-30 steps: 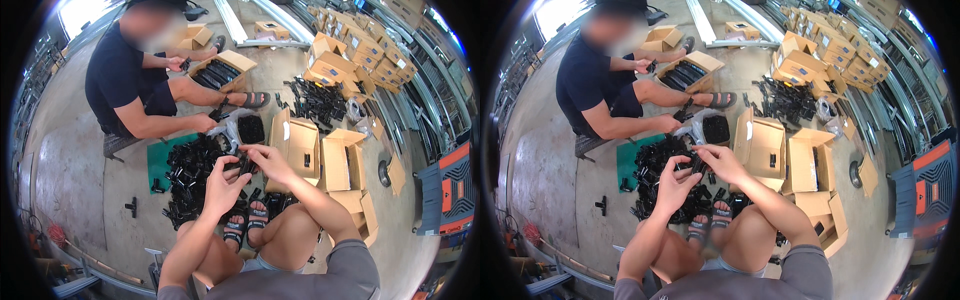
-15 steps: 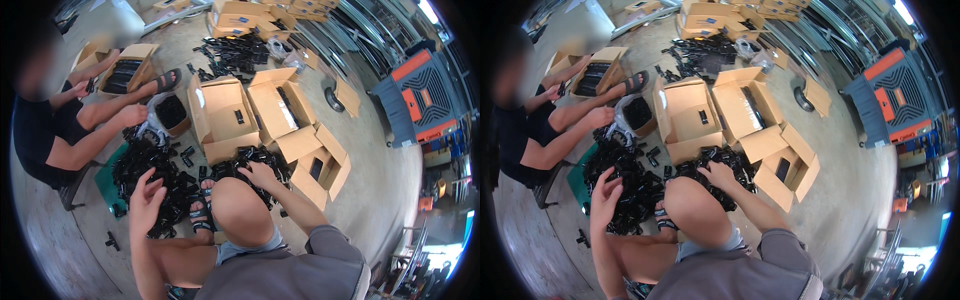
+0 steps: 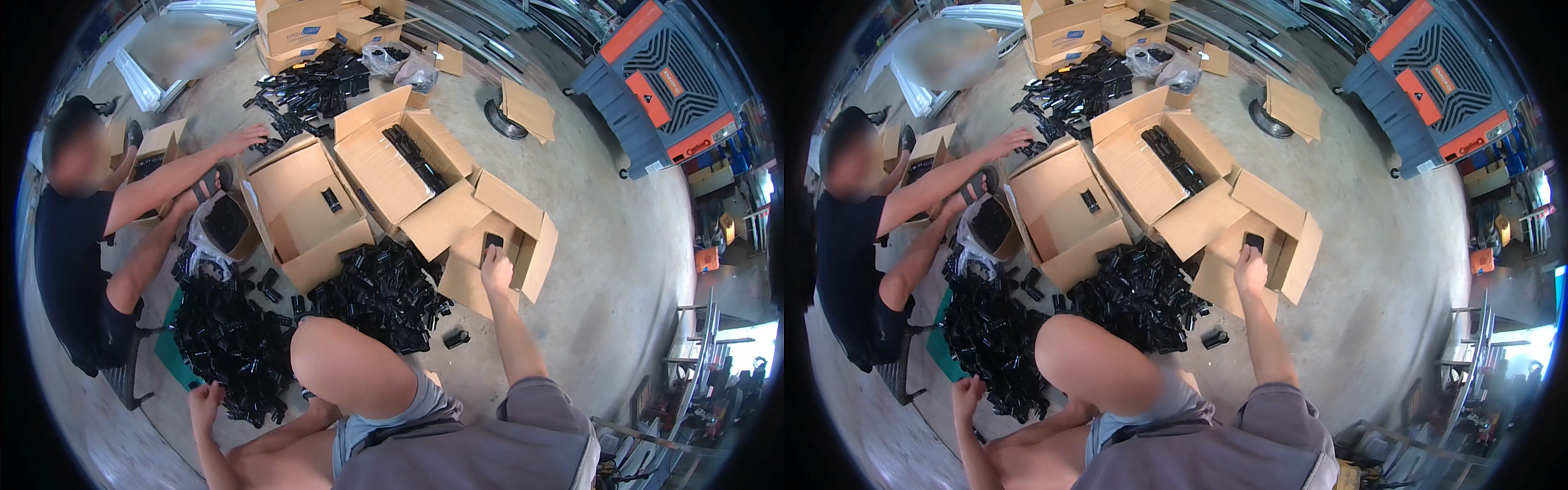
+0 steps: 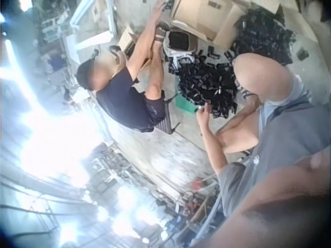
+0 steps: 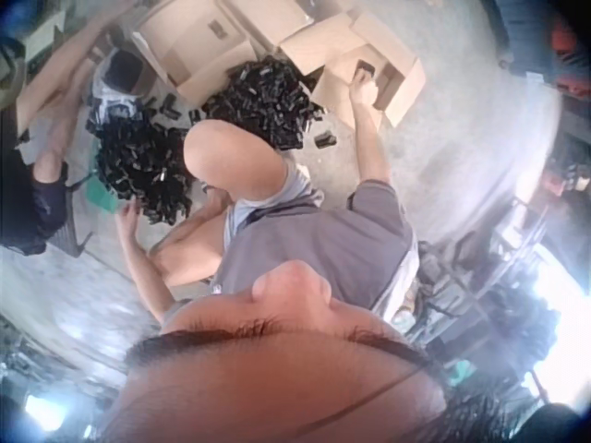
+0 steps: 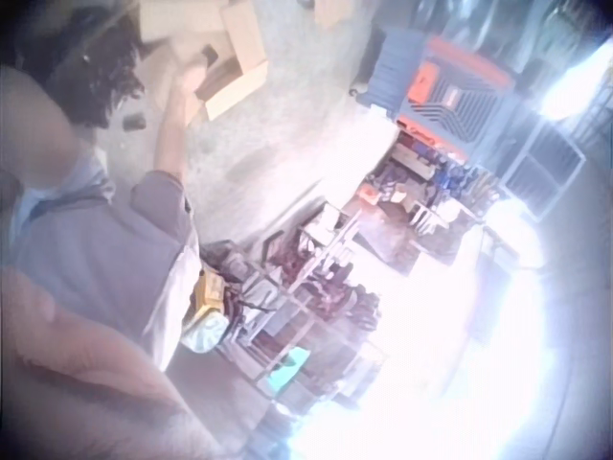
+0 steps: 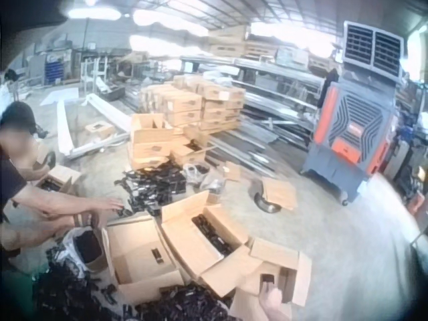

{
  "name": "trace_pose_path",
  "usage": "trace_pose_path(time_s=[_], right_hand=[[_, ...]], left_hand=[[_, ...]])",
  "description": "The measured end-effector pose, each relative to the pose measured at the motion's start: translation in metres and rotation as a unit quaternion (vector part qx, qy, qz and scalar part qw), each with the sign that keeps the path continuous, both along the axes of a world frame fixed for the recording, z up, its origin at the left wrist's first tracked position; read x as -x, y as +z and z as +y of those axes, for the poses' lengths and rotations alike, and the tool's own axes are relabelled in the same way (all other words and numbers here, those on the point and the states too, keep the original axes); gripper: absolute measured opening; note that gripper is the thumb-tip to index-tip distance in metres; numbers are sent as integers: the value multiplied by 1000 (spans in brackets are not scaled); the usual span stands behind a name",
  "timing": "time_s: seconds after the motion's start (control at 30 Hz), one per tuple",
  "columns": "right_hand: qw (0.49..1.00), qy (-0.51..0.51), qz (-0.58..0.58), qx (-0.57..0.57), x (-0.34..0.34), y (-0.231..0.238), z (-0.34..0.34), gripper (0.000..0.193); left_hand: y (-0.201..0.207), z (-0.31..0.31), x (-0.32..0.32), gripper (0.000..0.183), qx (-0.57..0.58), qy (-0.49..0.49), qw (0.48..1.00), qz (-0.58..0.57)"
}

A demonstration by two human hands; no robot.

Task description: The person sorts black plastic connectors by hand, picking them from a pile on the floor and placing them into various cardboard boxes.

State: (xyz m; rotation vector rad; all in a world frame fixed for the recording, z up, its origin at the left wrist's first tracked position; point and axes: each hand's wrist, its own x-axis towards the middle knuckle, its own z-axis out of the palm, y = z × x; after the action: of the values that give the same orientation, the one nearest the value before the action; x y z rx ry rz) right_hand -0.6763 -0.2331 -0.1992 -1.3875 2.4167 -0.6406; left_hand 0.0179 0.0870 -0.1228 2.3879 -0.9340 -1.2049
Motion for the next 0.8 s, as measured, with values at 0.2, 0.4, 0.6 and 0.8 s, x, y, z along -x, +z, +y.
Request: trace_pose_path(time_s=[0.2,0.4,0.6,0.8], right_hand=[[962,-86,31,-258,66,-73,-37,93],[945,-125,52,-297,60,-88,-49,125],[940,-156,49,-300,65,-95,-62,109],[860,-175,-448,-171,110,-69,-44,69]], left_hand=[[-11,36,16,30,-52,-40,995,-69],[6,36,43,36,-64,-22,995,-80],[16,0,55,35,-8,-17,999,-44],[54,-89,111,37,167,47,980,94]])
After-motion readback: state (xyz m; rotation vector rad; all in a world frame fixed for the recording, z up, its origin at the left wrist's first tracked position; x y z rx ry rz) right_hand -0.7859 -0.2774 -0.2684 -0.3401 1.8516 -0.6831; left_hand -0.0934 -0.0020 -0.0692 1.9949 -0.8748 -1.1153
